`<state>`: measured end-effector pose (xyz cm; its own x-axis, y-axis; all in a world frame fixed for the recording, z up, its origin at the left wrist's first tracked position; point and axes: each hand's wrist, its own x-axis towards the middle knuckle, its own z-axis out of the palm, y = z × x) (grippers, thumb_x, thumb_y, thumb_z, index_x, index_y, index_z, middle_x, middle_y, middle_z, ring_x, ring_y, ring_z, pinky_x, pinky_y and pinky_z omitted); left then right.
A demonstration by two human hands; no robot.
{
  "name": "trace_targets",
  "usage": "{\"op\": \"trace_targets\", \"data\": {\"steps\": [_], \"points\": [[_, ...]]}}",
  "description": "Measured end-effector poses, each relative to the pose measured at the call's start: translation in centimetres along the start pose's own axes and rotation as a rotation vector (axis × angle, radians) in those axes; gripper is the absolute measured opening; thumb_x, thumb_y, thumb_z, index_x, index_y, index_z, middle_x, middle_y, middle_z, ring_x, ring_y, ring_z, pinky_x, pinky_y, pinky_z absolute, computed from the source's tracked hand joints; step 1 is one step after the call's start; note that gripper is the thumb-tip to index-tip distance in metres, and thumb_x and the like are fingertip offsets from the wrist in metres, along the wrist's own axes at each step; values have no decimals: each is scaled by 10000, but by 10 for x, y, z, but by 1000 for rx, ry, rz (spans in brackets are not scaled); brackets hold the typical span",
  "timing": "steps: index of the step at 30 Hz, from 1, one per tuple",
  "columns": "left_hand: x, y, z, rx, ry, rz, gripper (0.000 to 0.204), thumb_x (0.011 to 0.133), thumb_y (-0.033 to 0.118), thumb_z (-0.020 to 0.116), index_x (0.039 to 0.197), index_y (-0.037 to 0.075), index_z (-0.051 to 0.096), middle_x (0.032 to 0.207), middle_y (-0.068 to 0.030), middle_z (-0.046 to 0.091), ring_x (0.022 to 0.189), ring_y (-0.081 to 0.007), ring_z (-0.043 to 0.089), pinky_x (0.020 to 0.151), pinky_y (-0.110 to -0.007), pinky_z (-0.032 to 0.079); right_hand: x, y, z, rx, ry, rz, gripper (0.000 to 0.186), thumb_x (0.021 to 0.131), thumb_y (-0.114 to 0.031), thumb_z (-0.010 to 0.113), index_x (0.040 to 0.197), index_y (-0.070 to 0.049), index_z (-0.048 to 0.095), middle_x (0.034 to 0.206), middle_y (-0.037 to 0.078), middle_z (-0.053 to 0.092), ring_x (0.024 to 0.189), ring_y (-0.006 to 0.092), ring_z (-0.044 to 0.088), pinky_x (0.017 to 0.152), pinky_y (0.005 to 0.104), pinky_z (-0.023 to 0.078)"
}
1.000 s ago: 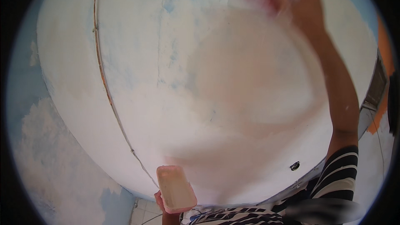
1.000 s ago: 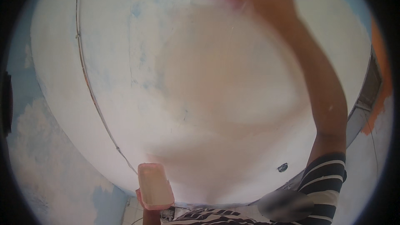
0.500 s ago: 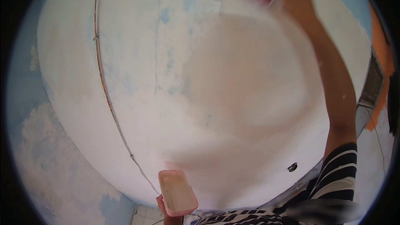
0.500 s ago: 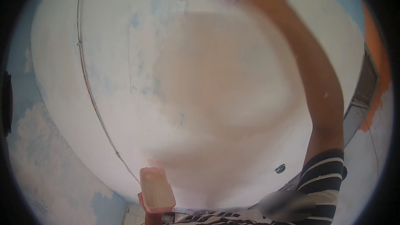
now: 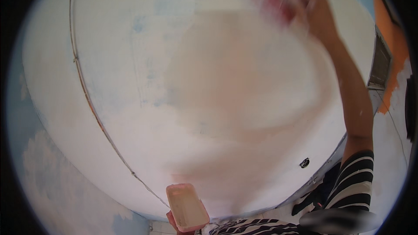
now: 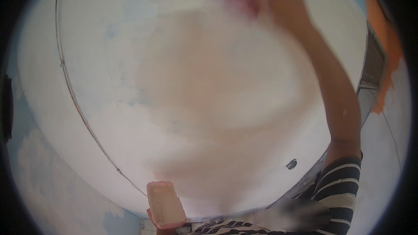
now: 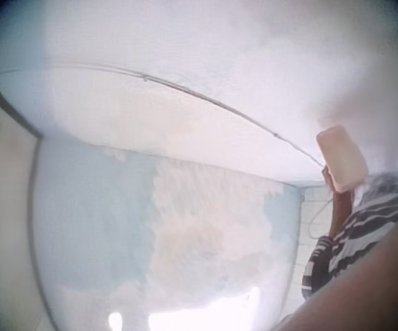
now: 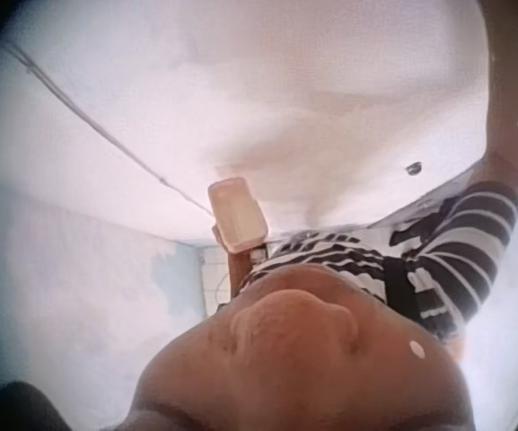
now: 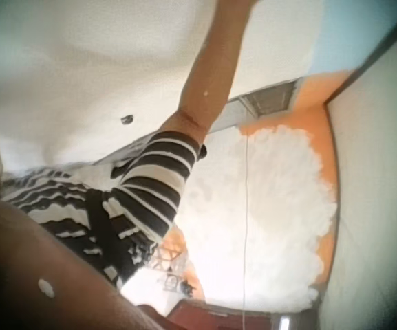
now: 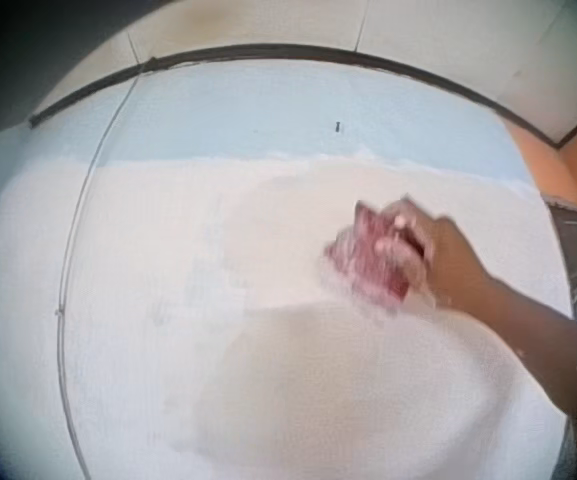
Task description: The person applies plaster to the ceiling using a plastic spreader, periodically scooping more plaster onto the tool from a container.
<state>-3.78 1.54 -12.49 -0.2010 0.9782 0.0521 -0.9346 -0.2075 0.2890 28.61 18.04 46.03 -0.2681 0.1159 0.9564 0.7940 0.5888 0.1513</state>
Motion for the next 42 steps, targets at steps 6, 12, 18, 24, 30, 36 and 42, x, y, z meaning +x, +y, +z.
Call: {"op": "trace_targets", "data": {"steps": [6, 12, 18, 24, 30, 36, 42], "points": [[-8, 2, 19, 9, 55, -19, 707, 914, 595, 395, 1424, 108, 444, 1310, -126, 564, 1127, -345, 586, 931, -527, 501, -45, -38, -17, 71, -5, -114, 308, 1005, -191, 554, 1287, -67, 554, 1102, 125, 691, 934, 195, 674, 798, 308, 530], [0, -10, 24, -15, 5, -64, 704, 911, 596, 400, 1417, 110, 450, 1301, -124, 569, 1123, -344, 587, 924, -524, 504, -122, -25, 22, -188, -768, -350, 347, 1015, -214, 535, 1344, -106, 527, 1185, 136, 674, 967, 230, 684, 829, 328, 539], [3, -23, 44, -36, -17, -107, 701, 907, 597, 405, 1410, 112, 456, 1292, -122, 573, 1119, -343, 588, 917, -521, 508, 35, 90, -96, -422, 192, 40, 344, 991, -257, 587, 1296, -100, 566, 1099, 136, 710, 876, 210, 709, 788, 314, 547], [-2, -19, 23, -77, -62, -40, 693, 902, 597, 412, 1393, 111, 468, 1272, -118, 582, 1105, -338, 592, 907, -514, 514, -98, -58, 13, 34, -640, -506, 217, 1005, -252, 511, 1162, -169, 636, 872, 76, 706, 741, 225, 698, 676, 383, 564], [0, -15, 36, -17, -116, -71, 674, 898, 592, 420, 1354, 102, 491, 1232, -110, 598, 1072, -322, 602, 893, -499, 520, 9, 3, 25, -98, -216, -342, 289, 962, -213, 570, 1195, -47, 611, 923, 110, 701, 791, 204, 649, 784, 354, 505], [-1, -24, 39, -50, -84, -75, 664, 900, 584, 421, 1348, 100, 495, 1227, -109, 601, 1069, -319, 603, 891, -494, 521, 81, -64, -37, 223, 211, -85, 297, 957, -178, 594, 1213, -27, 598, 991, 143, 709, 859, 224, 670, 826, 360, 512], [-5, -30, 37, -58, -67, -68, 655, 902, 576, 422, 1342, 97, 498, 1223, -109, 603, 1065, -315, 604, 889, -489, 522, -87, -123, 49, -58, -808, -736, 375, 955, -260, 605, 1270, -59, 584, 1102, 130, 689, 975, 217, 650, 913, 373, 492]]}}
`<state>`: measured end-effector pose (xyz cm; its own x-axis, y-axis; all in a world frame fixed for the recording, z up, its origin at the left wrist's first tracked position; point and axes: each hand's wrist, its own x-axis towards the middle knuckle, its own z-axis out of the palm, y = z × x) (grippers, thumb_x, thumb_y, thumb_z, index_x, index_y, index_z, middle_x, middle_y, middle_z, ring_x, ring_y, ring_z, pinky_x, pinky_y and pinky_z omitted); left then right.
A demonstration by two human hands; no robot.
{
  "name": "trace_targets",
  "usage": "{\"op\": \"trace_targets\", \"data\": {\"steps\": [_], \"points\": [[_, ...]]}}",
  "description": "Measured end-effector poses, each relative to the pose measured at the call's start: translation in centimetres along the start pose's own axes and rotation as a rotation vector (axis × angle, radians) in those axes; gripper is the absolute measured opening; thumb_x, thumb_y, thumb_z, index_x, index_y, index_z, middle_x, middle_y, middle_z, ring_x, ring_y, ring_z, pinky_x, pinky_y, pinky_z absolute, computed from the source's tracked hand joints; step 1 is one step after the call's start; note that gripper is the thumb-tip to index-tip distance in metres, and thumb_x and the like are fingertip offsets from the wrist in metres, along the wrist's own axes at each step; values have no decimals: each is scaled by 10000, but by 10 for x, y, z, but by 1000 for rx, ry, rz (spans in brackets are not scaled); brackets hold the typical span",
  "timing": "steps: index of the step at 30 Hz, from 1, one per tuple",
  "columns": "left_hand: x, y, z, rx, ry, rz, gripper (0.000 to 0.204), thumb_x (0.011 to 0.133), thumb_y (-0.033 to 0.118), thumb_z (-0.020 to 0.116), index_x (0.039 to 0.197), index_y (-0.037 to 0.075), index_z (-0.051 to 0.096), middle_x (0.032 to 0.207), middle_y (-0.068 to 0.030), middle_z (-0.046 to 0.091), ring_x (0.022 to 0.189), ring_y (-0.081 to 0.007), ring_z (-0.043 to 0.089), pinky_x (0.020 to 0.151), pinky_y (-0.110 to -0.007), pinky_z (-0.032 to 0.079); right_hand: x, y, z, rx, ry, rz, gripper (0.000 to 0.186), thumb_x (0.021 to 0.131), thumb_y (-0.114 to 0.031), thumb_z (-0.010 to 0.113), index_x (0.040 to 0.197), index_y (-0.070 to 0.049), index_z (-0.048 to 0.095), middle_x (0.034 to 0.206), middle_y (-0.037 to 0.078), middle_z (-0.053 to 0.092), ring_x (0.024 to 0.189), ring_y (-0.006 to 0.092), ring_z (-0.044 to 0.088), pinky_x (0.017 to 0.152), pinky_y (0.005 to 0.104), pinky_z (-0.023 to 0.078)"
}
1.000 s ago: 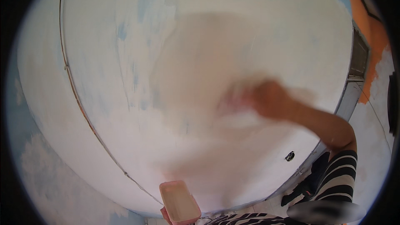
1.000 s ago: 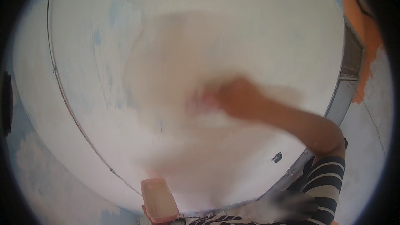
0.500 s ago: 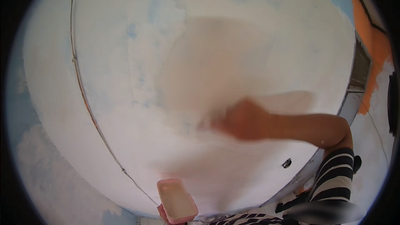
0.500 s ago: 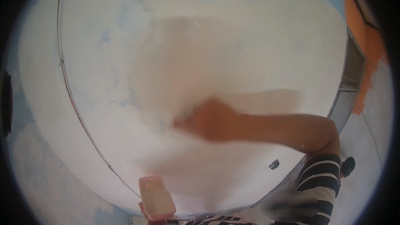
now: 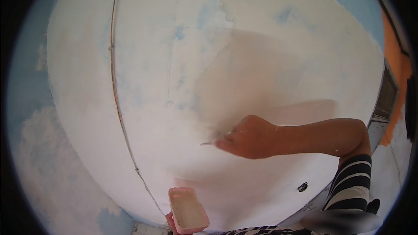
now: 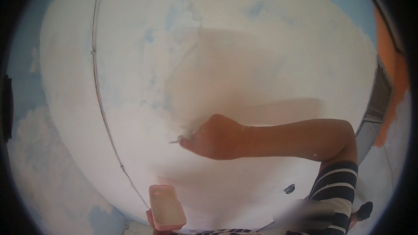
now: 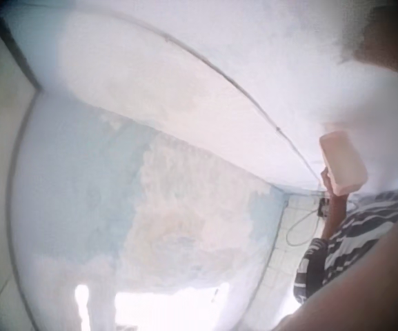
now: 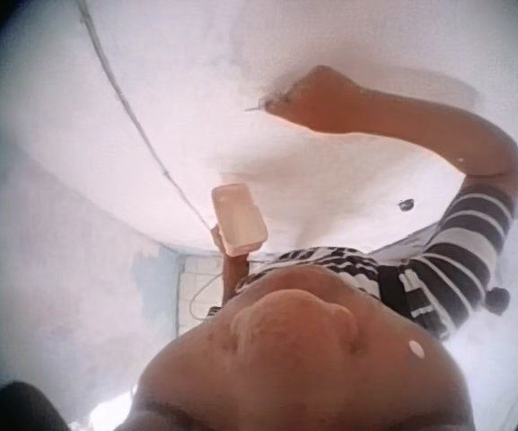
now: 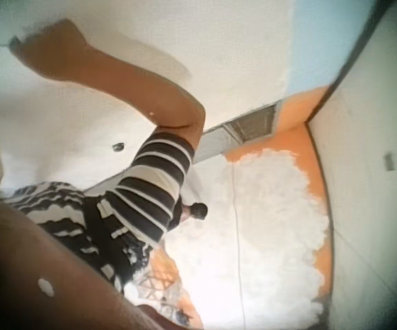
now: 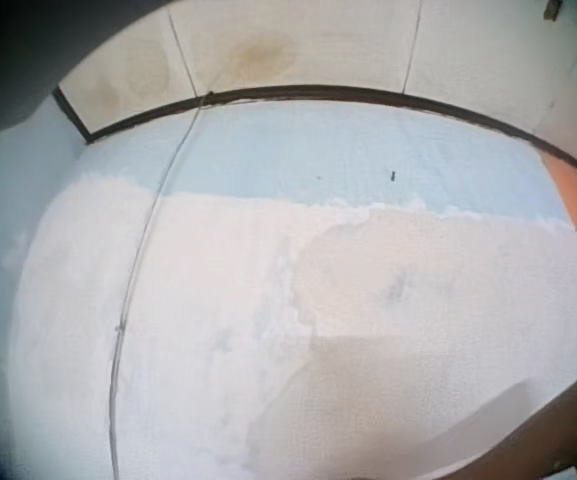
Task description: The person applies plaster to the ceiling using a plastic spreader, periodically scooping more plaster onto the tool from a container.
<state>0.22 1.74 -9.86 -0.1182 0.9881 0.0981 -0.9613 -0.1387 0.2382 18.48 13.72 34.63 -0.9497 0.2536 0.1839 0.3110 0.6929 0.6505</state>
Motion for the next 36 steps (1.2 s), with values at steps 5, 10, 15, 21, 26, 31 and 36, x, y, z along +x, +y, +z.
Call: {"op": "trace_targets", "data": {"steps": [5, 10, 15, 21, 26, 31, 36], "points": [[-3, -2, 2, -3, 7, 2, 647, 903, 569, 422, 1337, 95, 501, 1218, -108, 604, 1063, -312, 606, 888, -485, 523, 35, 127, -94, 204, 587, 281, 346, 977, -274, 564, 1264, -80, 570, 1108, 120, 666, 966, 215, 628, 880, 370, 494], [-1, 3, 4, 6, 6, 8, 639, 905, 562, 423, 1331, 93, 504, 1214, -108, 606, 1060, -309, 607, 886, -481, 523, 26, 136, -156, 36, 988, 307, 241, 980, -154, 550, 1205, -95, 609, 989, 118, 692, 840, 213, 663, 760, 343, 542], [-1, 2, -1, -12, 8, 15, 631, 907, 556, 423, 1326, 91, 507, 1210, -108, 608, 1057, -306, 608, 884, -477, 524, 6, 6, -19, 46, 230, -35, 297, 1023, -234, 446, 1234, -214, 654, 1033, 128, 693, 965, 293, 680, 895, 410, 542], [-2, 2, 2, -4, 10, 12, 622, 908, 547, 424, 1320, 89, 511, 1206, -107, 610, 1054, -303, 609, 883, -472, 525, 6, 144, -87, -85, 747, 364, 278, 995, -182, 525, 1222, -65, 634, 1055, 155, 709, 925, 282, 695, 816, 392, 553], [-1, 1, 4, 9, 19, 0, 614, 910, 541, 424, 1315, 87, 514, 1202, -107, 612, 1051, -300, 611, 881, -468, 526, -16, 169, -154, -9, 1203, 564, 238, 972, -184, 561, 1113, -19, 657, 868, 128, 721, 751, 221, 681, 725, 336, 538], [-4, -1, 1, 4, 35, 5, 607, 912, 534, 425, 1310, 85, 516, 1198, -106, 614, 1048, -297, 612, 879, -464, 526, -17, 8, 12, 158, 470, -88, 339, 968, -151, 497, 1268, -216, 642, 1114, 49, 699, 1010, 220, 669, 772, 371, 573], [-1, 1, 4, 31, 40, 0, 599, 913, 527, 425, 1304, 83, 519, 1194, -106, 615, 1046, -294, 613, 878, -460, 527, -53, 53, 30, -307, 169, 173, 444, 997, -261, 504, 1416, -125, 451, 1322, 167, 494, 1197, 276, 458, 968, 387, 400]]}}
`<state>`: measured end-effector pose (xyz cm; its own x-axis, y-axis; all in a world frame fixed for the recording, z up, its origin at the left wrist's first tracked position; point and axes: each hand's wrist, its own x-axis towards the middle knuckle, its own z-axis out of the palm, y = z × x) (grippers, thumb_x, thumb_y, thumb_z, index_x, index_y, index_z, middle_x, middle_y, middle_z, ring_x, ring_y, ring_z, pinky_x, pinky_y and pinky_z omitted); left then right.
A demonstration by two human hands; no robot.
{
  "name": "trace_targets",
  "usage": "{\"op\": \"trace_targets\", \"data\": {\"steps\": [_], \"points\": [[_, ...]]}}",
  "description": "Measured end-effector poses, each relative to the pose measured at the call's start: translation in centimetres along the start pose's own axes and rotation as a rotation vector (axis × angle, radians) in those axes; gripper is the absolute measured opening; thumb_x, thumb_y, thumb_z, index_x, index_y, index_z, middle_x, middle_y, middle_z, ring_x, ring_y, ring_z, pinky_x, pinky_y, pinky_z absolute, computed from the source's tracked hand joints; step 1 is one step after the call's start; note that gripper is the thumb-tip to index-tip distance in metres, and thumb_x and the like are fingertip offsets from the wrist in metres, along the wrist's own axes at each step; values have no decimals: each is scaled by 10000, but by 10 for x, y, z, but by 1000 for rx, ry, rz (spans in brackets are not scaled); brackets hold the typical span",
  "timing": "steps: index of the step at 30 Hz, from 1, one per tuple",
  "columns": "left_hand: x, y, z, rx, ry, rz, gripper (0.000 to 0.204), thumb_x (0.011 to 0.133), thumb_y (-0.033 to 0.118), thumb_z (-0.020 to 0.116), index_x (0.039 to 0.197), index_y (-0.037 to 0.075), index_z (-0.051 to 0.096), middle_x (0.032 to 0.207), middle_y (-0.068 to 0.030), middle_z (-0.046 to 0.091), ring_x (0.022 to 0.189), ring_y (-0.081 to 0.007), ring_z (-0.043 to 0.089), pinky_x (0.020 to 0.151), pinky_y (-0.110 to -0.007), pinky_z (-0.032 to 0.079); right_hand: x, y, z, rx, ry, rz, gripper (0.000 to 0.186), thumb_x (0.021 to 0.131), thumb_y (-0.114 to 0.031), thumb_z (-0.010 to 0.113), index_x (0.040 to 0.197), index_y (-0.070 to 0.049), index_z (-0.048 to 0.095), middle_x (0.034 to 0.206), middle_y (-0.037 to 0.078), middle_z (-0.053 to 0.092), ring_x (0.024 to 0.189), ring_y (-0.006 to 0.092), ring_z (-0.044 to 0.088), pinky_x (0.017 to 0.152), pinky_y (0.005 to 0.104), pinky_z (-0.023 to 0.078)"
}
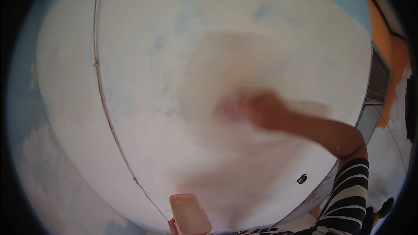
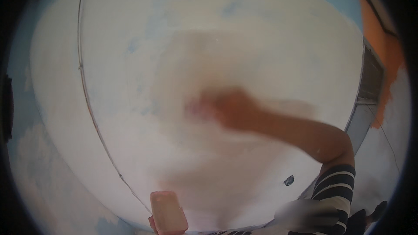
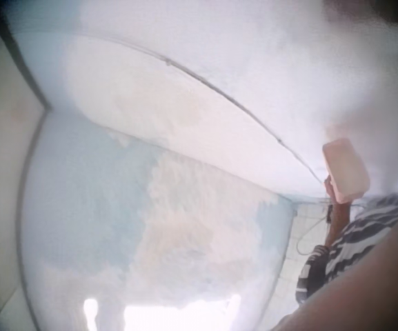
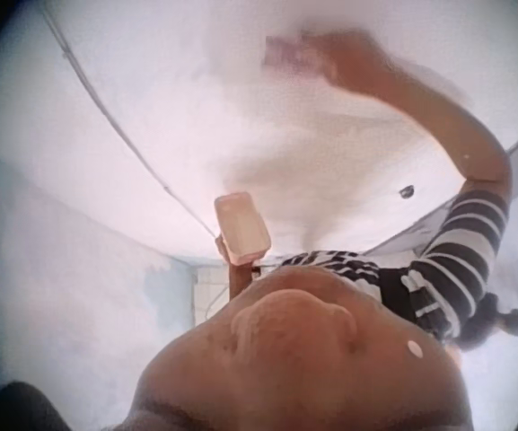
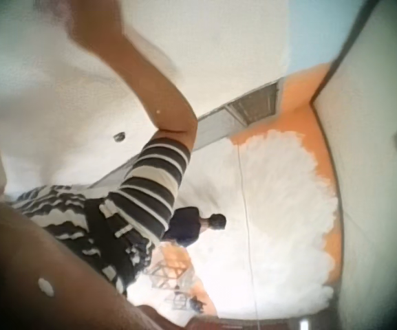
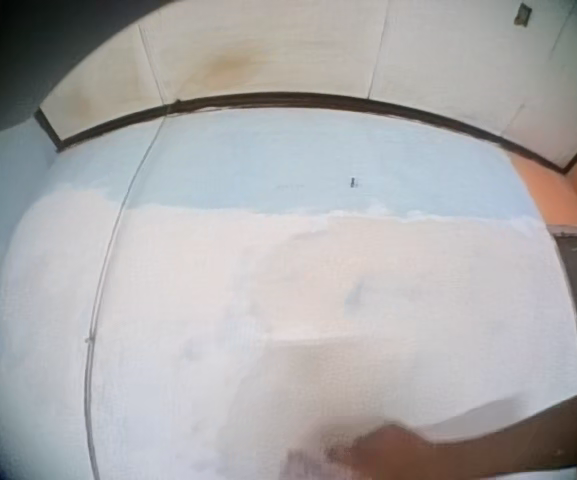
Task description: The person applies plaster to the ceiling using a plastic spreader, periodically scooping more plaster onto the tool from a container.
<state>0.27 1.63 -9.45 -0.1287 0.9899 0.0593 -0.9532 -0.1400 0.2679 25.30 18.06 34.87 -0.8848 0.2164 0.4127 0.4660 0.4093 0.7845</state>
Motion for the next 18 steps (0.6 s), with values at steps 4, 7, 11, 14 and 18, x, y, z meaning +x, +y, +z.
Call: {"op": "trace_targets", "data": {"steps": [4, 7, 11, 14, 18], "points": [[3, -4, 0, 18, 22, -22, 593, 915, 521, 426, 1300, 81, 522, 1190, -106, 617, 1043, -292, 614, 876, -457, 528, 16, 186, -85, -83, 598, 761, 344, 922, -313, 584, 1130, -48, 650, 909, 248, 693, 868, 406, 670, 769, 484, 525], [4, -2, 2, 32, 29, -17, 588, 915, 517, 426, 1297, 80, 523, 1188, -105, 618, 1042, -290, 615, 875, -454, 528, -12, 186, -80, -52, 670, 689, 322, 927, -308, 585, 1082, -37, 664, 910, 236, 698, 851, 398, 672, 760, 475, 525], [5, 0, 5, 51, 38, -2, 582, 917, 512, 427, 1293, 79, 526, 1185, -105, 619, 1039, -288, 616, 874, -451, 528, -43, 115, -61, 137, 438, 357, 256, 937, -202, 523, 1171, -122, 587, 1049, 193, 671, 927, 345, 665, 824, 441, 522], [15, -7, 3, 46, 51, -31, 578, 918, 508, 427, 1290, 78, 528, 1182, -105, 620, 1038, -286, 616, 873, -449, 529, -68, -13, -19, 549, -451, 99, 655, 928, 0, 399, 1481, -352, 401, 1310, 137, 614, 1125, 259, 647, 978, 396, 514], [17, -7, 10, 64, 65, -10, 572, 919, 502, 427, 1286, 76, 530, 1179, -104, 622, 1036, -283, 617, 872, -445, 529, -68, 65, -10, 489, -135, 216, 590, 903, 23, 433, 1428, -244, 466, 1210, 126, 657, 1045, 219, 666, 935, 338, 520]]}}
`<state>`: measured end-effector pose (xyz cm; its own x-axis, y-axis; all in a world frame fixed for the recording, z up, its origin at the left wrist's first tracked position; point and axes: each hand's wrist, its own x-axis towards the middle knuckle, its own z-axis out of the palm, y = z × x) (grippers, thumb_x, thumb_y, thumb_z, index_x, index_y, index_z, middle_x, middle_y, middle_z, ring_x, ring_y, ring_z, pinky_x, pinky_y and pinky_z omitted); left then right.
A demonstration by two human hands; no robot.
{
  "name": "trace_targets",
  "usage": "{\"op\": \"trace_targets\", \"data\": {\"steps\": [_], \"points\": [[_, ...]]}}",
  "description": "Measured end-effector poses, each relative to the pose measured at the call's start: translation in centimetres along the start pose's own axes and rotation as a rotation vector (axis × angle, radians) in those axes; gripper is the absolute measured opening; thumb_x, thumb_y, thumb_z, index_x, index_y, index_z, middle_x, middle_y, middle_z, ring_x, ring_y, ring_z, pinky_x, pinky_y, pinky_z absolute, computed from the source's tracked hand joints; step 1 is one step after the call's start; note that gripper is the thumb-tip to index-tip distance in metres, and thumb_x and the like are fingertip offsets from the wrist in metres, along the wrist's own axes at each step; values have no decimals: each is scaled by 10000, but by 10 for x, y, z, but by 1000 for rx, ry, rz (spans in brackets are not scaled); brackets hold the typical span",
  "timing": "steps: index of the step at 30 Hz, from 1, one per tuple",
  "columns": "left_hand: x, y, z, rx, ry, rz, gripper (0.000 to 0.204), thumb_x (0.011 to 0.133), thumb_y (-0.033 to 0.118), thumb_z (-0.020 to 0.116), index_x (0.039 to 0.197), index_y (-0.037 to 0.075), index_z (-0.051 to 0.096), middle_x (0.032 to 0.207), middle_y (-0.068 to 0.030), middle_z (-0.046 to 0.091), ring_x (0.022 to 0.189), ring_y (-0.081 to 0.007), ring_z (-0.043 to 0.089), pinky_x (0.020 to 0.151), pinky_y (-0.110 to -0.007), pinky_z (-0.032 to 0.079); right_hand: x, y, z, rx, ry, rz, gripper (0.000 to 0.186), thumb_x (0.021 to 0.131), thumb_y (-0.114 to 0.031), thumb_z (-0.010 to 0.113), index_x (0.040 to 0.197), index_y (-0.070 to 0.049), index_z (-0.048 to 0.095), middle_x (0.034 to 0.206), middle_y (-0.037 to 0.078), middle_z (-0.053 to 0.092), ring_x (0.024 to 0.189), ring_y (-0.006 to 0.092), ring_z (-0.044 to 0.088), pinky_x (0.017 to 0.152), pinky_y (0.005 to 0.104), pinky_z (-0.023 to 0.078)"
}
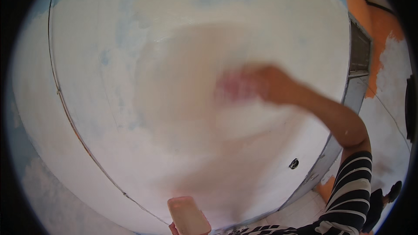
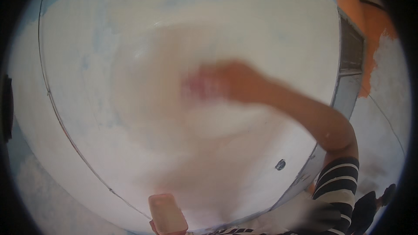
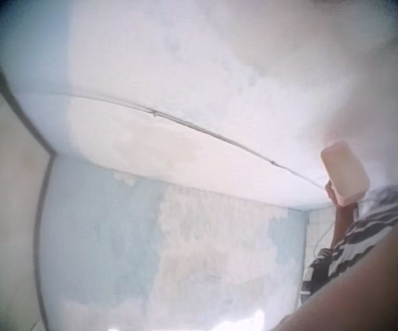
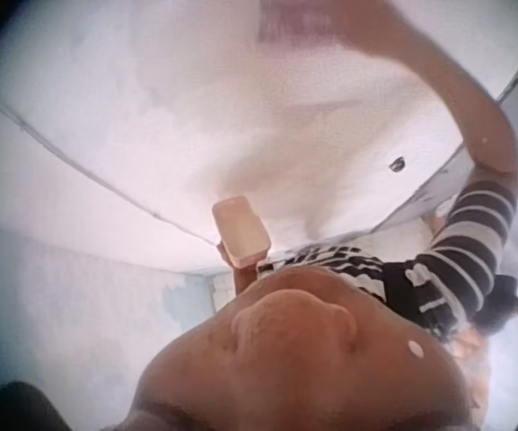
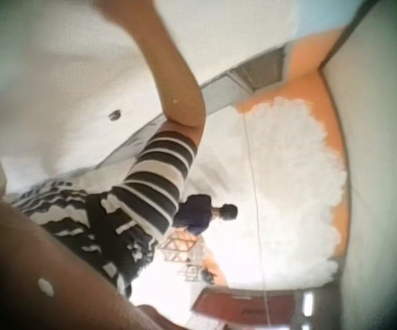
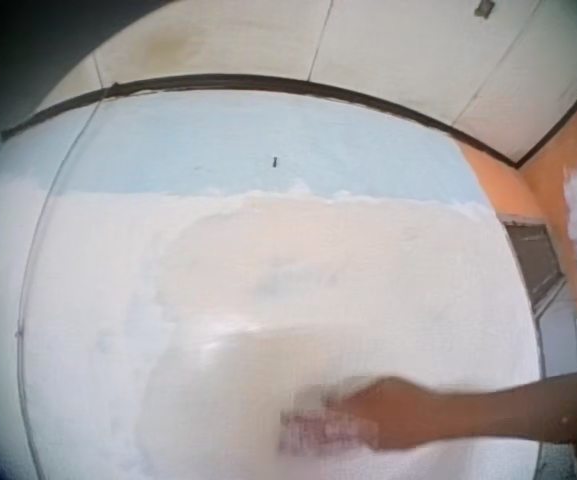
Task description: The person applies plaster to the ceiling using a plastic spreader, periodically scooping more plaster onto the tool from a container.
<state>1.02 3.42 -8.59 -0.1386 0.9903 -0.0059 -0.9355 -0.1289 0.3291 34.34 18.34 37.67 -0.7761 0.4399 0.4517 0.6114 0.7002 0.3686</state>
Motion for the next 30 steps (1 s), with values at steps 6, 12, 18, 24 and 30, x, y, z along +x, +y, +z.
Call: {"op": "trace_targets", "data": {"steps": [6, 12, 18, 24, 30], "points": [[16, -16, 14, -9, -18, -27, 563, 921, 494, 428, 1279, 74, 533, 1174, -104, 624, 1032, -280, 619, 870, -441, 530, 32, 98, -214, -228, 1063, 72, 311, 948, -91, 583, 1244, 2, 563, 923, 127, 706, 798, 154, 649, 724, 298, 519], [18, -11, 24, 10, 30, 14, 554, 923, 486, 429, 1273, 71, 537, 1170, -103, 626, 1029, -276, 620, 868, -436, 531, -52, 52, -22, -28, 266, 304, 373, 954, -158, 546, 1313, -61, 576, 1141, 134, 704, 1076, 173, 635, 927, 311, 497], [36, -18, 45, 47, 21, 24, 545, 925, 478, 429, 1267, 69, 540, 1165, -103, 628, 1026, -273, 622, 866, -431, 532, -35, 131, -19, -194, 334, 148, 280, 949, -200, 579, 1182, -58, 646, 1040, 158, 711, 1025, 228, 659, 868, 371, 521], [54, -26, 55, 65, 35, 23, 536, 927, 470, 430, 1261, 67, 544, 1160, -102, 630, 1022, -269, 623, 864, -426, 533, -17, 207, -239, -126, 1185, 163, 296, 930, -101, 595, 1210, -7, 592, 937, 112, 694, 828, 142, 630, 714, 296, 510], [63, -26, 57, 81, 58, 39, 527, 929, 462, 431, 1254, 64, 547, 1155, -102, 632, 1019, -266, 624, 862, -421, 533, -81, 99, -92, -103, 799, 313, 332, 917, -191, 614, 1223, -66, 629, 1019, 166, 706, 1038, 246, 657, 937, 370, 490]]}}
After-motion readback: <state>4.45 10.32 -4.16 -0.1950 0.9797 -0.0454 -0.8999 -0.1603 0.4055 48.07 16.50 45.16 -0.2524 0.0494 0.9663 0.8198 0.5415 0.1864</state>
